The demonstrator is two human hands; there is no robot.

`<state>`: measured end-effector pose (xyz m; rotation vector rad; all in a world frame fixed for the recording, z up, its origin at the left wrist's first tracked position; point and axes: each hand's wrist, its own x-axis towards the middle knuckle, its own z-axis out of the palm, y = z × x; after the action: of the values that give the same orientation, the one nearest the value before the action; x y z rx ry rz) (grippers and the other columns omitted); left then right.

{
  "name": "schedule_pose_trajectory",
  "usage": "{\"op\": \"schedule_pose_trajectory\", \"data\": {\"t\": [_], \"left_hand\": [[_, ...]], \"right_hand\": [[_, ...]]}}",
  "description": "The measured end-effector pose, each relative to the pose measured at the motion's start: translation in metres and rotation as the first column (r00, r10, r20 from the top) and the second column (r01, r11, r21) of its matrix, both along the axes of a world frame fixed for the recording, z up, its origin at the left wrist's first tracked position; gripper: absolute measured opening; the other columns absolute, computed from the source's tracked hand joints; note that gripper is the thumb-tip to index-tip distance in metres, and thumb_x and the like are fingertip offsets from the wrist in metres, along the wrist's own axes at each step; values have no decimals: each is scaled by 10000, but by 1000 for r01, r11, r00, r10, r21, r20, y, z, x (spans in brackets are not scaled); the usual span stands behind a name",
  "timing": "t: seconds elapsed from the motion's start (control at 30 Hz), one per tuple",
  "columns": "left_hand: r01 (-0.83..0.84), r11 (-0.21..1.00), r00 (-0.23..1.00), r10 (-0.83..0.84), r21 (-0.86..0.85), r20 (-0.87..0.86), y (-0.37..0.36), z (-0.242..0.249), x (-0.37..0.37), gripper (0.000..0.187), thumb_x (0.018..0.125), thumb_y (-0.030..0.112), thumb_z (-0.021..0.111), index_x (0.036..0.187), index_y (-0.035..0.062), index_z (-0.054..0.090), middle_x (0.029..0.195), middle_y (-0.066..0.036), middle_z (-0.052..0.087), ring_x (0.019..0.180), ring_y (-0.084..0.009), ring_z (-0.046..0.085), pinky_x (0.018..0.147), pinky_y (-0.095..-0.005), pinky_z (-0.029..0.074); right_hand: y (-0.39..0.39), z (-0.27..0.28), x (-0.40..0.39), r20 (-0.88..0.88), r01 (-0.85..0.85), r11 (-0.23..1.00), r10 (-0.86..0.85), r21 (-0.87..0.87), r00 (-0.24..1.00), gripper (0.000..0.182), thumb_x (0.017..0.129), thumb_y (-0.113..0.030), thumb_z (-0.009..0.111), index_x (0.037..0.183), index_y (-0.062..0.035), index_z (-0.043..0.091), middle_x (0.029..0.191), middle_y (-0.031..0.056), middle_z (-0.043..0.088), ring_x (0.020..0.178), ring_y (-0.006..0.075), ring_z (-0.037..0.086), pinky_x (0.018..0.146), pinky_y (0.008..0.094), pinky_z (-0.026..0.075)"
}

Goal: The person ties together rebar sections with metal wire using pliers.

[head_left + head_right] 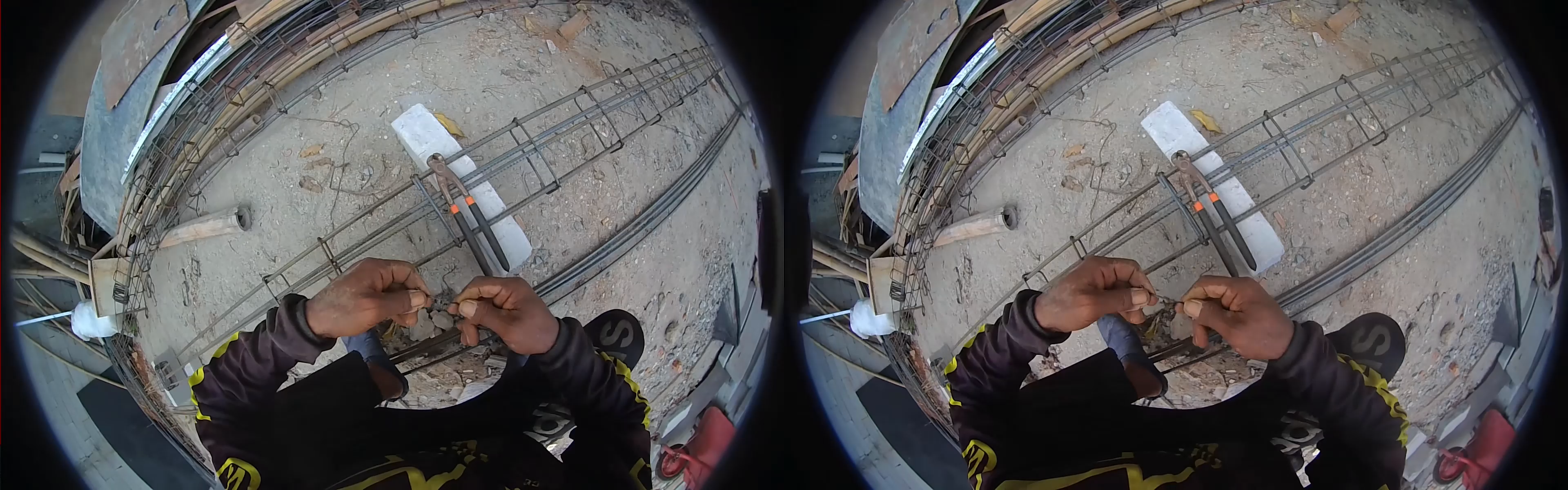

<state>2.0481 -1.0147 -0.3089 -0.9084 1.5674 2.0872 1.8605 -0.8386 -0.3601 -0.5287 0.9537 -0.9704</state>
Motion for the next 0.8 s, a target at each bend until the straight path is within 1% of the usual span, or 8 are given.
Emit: {"op": "schedule_pose_trajectory", "data": {"t": [0.23, 0.33, 0.37, 0.47, 0.57, 0.63, 0.7, 0.8], "left_hand": [[147, 837, 942, -281, -527, -183, -20, -39, 67, 119, 918, 67, 598, 1005, 13, 658, 752, -114, 673, 645, -233, 657, 608, -336, 490], [174, 828, 950, -285, -534, -132, -24, -51, 92, 117, 923, 86, 607, 1010, 24, 656, 765, -130, 672, 648, -250, 659, 598, -362, 480], [170, 842, 953, -273, -511, -134, -25, -54, 98, 140, 903, 106, 620, 1017, 29, 648, 762, -165, 655, 697, -371, 636, 641, -433, 479], [168, 849, 933, -300, -501, -197, -42, -73, 120, 158, 934, 132, 628, 1056, 34, 649, 816, -136, 672, 710, -256, 660, 647, -345, 487], [106, 942, 947, -194, -319, -258, -73, -73, 133, 323, 941, 242, 675, 1175, 21, 643, 873, -74, 682, 794, -170, 642, 732, -331, 506], [-37, 723, 995, -39, -690, -93, -105, -88, 143, 476, 933, 418, 666, 1123, -18, 664, 792, -90, 669, 734, -145, 624, 687, -323, 489], [311, 599, 939, -72, -738, 338, -134, -109, 151, 763, 934, 688, 468, 1060, -33, 685, 797, -144, 670, 727, -229, 644, 673, -366, 503], [284, 658, 953, -113, -698, 281, -137, -158, 153, 888, 887, 780, 428, 1082, -46, 690, 842, -202, 673, 810, -285, 669, 724, -412, 526]], "right_hand": [[-28, 1, 42, 141, -278, 918, 247, 283, 959, 297, 1037, -129, 438, 1204, 81, 564, 733, 138, 710, 768, 206, 726, 792, 287, 553], [-35, -9, 62, 209, -312, 920, 265, 237, 941, 320, 1048, -162, 442, 1217, 82, 559, 732, 146, 711, 790, 232, 733, 791, 309, 560], [-36, -12, 70, 216, -302, 921, 252, 247, 943, 349, 1056, -201, 429, 1220, 76, 564, 747, 151, 710, 793, 229, 724, 835, 318, 538], [-40, -21, 93, 157, -242, 949, 213, 203, 964, 387, 1059, -252, 408, 1175, 66, 596, 733, 149, 702, 768, 213, 698, 867, 324, 494], [-56, -26, 101, 93, -225, 943, 208, 245, 974, 422, 1054, -286, 383, 1097, 56, 626, 671, 119, 666, 723, 182, 652, 856, 317, 452], [-64, -31, 103, -139, -132, 973, 160, 191, 977, 414, 1042, -282, 383, 1055, 48, 634, 635, 96, 633, 689, 164, 629, 821, 310, 445], [-66, -36, 107, -280, -79, 988, 113, 131, 953, 361, 1026, -252, 403, 1035, 35, 622, 604, 64, 594, 648, 140, 602, 770, 307, 444], [-60, -41, 123, -270, -317, 921, 372, 226, 888, 322, 1020, -236, 433, 1064, 32, 606, 602, 58, 597, 649, 129, 601, 753, 335, 455]]}}
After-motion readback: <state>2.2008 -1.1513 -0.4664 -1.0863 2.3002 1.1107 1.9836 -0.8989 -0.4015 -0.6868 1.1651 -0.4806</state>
